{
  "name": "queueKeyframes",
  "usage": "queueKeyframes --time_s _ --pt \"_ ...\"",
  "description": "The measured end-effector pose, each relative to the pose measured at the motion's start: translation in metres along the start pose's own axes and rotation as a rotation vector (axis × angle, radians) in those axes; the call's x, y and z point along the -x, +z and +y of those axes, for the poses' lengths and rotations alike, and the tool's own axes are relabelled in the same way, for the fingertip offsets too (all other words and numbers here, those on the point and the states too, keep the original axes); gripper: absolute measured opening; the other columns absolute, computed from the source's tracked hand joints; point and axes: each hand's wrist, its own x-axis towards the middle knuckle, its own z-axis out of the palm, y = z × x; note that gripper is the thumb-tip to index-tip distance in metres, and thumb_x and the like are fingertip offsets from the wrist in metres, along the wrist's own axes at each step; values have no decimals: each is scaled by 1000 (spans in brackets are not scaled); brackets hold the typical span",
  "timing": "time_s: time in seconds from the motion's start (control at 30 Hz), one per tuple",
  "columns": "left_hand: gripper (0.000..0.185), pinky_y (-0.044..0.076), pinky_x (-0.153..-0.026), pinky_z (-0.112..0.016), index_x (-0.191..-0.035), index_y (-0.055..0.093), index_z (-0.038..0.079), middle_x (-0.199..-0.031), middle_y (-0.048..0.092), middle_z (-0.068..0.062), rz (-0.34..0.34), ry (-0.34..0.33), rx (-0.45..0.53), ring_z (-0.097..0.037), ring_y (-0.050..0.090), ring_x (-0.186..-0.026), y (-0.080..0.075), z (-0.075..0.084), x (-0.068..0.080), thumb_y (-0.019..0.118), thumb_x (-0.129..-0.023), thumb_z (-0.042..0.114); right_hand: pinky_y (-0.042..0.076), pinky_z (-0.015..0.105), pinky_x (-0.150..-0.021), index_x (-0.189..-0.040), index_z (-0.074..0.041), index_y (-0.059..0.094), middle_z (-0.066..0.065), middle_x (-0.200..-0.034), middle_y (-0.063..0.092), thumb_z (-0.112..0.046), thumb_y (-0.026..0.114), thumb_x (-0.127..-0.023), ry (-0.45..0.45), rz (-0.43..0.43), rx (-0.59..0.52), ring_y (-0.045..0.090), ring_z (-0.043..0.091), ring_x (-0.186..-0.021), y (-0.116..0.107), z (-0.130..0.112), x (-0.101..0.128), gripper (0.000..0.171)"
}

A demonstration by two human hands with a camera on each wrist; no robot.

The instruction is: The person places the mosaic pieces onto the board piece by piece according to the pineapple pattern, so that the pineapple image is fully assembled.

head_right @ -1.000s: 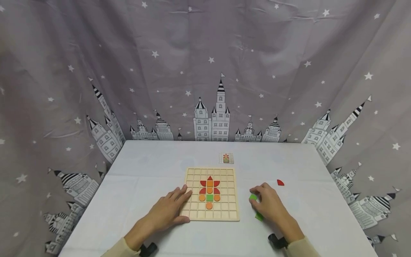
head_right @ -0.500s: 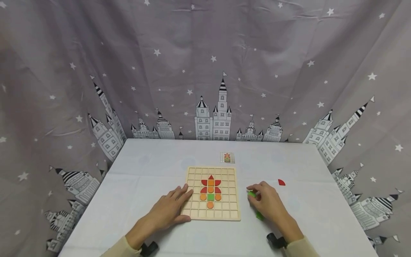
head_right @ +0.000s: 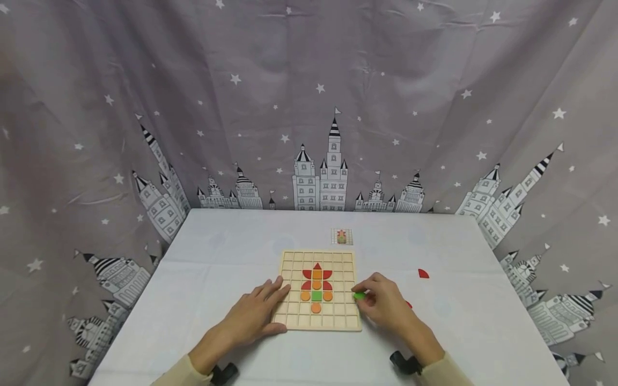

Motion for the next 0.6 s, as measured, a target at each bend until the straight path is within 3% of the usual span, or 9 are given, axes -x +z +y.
queueKeyframes --time_s 0.17,0.6 --pt "96 57 -116 -71 -176 51 11 -186 45 -21 1 0 -4 -51 50 -168 0 0 0 87 -100 58 63 20 -77 -113 -7 89 3 -107 76 6 90 -91 -94 -33 -59 69 2 -89 10 -4 -2 26" --pt "97 57 -117 -72 -176 51 11 -186 44 -21 1 -2 -1 -52 49 -168 1 0 -1 88 -99 58 62 19 -75 -105 -12 88 -1 -106 80 1 93 -94 -193 -148 -98 68 2 -86 29 -15 -9 17"
